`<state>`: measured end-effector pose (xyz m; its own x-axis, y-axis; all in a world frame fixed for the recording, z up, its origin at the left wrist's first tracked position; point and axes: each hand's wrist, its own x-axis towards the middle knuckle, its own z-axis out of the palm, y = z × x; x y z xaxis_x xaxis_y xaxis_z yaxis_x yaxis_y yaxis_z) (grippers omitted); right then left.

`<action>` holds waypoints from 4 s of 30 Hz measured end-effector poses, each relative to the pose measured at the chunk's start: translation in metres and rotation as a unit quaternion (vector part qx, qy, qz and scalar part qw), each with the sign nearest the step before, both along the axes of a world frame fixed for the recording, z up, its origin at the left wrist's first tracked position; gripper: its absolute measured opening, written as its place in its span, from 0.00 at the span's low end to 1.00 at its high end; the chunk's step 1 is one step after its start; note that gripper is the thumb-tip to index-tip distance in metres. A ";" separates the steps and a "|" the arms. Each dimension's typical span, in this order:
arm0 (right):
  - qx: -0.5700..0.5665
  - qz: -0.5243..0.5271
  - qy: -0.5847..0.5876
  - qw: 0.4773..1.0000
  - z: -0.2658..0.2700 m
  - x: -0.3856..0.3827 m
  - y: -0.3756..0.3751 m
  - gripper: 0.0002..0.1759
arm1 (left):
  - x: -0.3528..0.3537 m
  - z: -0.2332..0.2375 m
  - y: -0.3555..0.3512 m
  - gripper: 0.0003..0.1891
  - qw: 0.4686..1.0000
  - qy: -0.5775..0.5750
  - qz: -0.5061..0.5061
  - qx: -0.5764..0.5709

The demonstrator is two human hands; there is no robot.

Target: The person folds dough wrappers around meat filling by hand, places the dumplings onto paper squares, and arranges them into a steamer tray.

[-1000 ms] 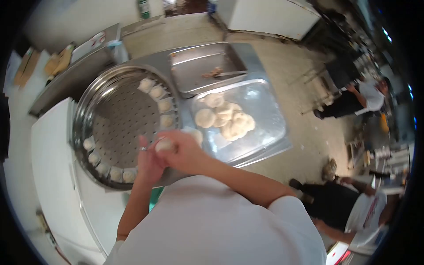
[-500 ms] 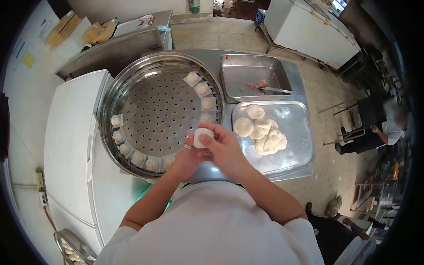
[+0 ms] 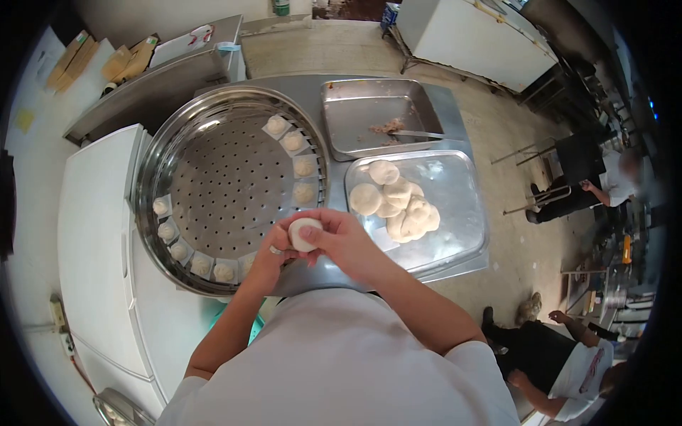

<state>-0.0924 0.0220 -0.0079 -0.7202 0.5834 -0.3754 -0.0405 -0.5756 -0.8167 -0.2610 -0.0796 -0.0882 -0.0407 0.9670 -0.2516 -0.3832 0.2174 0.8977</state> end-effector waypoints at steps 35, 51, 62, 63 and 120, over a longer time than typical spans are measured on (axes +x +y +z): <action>0.600 0.295 -0.439 0.600 -0.110 -0.057 0.329 0.17 | 0.047 0.018 -0.013 0.25 0.986 -0.001 0.155 -0.061; 0.611 0.294 -0.410 0.610 -0.122 -0.042 0.301 0.14 | 0.049 0.012 -0.025 0.25 0.982 -0.006 0.181 -0.049; 0.636 0.237 -0.400 0.616 -0.137 -0.040 0.296 0.12 | 0.055 0.017 -0.015 0.25 0.986 -0.008 0.162 -0.041; 0.628 0.214 -0.405 0.629 -0.130 -0.041 0.294 0.11 | 0.054 0.015 -0.016 0.25 0.986 -0.007 0.162 -0.039; -0.045 -0.316 -0.058 0.946 -0.101 0.315 -0.077 0.23 | 0.164 -0.081 0.148 0.19 0.704 0.650 -0.277 0.076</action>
<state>0.2230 -0.0555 -0.1093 -0.1888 0.8456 -0.4994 -0.3126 -0.5338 -0.7857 -0.0965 0.0687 -0.1690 0.2531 0.9365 -0.2426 0.8887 -0.1259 0.4409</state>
